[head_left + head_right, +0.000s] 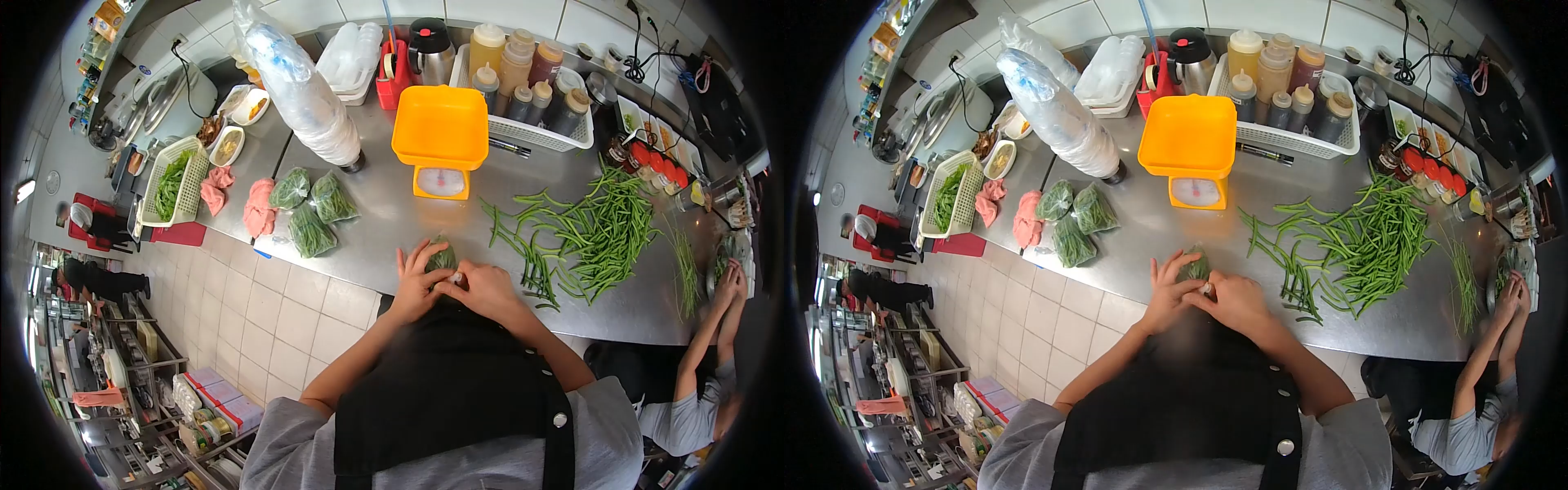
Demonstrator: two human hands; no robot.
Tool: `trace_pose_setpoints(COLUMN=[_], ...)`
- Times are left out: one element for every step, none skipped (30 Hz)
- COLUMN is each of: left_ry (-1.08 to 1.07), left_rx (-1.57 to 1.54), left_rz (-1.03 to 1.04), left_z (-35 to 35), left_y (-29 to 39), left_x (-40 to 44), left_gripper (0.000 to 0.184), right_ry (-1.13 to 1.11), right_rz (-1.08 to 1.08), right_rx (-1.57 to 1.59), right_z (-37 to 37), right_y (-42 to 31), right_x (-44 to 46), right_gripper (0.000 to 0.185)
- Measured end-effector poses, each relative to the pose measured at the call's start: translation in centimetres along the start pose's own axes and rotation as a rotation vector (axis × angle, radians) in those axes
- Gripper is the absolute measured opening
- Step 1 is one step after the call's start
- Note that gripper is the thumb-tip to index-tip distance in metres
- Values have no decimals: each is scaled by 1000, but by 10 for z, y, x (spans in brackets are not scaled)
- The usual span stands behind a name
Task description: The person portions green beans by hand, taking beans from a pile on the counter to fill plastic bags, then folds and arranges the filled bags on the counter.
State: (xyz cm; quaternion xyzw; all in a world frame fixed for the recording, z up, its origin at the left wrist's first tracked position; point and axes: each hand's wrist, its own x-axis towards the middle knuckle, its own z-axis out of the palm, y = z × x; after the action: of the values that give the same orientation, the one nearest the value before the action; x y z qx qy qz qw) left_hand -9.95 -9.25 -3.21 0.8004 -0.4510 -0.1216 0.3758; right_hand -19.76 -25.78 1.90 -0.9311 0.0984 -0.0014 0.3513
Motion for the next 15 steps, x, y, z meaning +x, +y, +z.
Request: trace_pose_setpoints(left_ry=[2,4,6,10,11,11,11,10,9,8,15,22,22,16,12], left_rx=[-1,73,148,148,172,195,195,160,125,125,74,24,25,-39,-104], left_rz=[-1,14,27,24,26,29,29,16,3,2,-15,-33,-34,-47,-61], left_z=[-1,-3,-3,-2,1,2,2,3,3,3,3,1,0,-1,-2], left_y=[3,5,7,6,4,4,3,3,4,4,3,2,0,-1,-2], left_x=[1,2,3,4,4,4,4,3,3,1,0,-1,-2,-3,-4], left_gripper=[16,15,14,14,13,11,11,11,10,10,11,12,12,13,14], right_ry=[-1,34,68,66,48,31,32,40,48,48,18,-12,-13,-5,2], right_rz=[-1,-40,-81,-85,-64,-42,-42,-21,0,0,2,3,2,-33,-69], right_rx=[-1,6,13,12,157,301,301,388,476,477,536,596,597,612,625], right_z=[4,12,16,17,17,18,22,28,31,32,31,30,30,29,28], right_y=[5,12,16,20,22,23,25,26,26,25,24,22,20,17,15], right_x=[-1,-1,1,1,1,1,1,-1,-2,-3,-3,-3,-3,-3,-3], right_gripper=[34,33,32,32,31,31,31,30,30,30,29,29,29,28,27])
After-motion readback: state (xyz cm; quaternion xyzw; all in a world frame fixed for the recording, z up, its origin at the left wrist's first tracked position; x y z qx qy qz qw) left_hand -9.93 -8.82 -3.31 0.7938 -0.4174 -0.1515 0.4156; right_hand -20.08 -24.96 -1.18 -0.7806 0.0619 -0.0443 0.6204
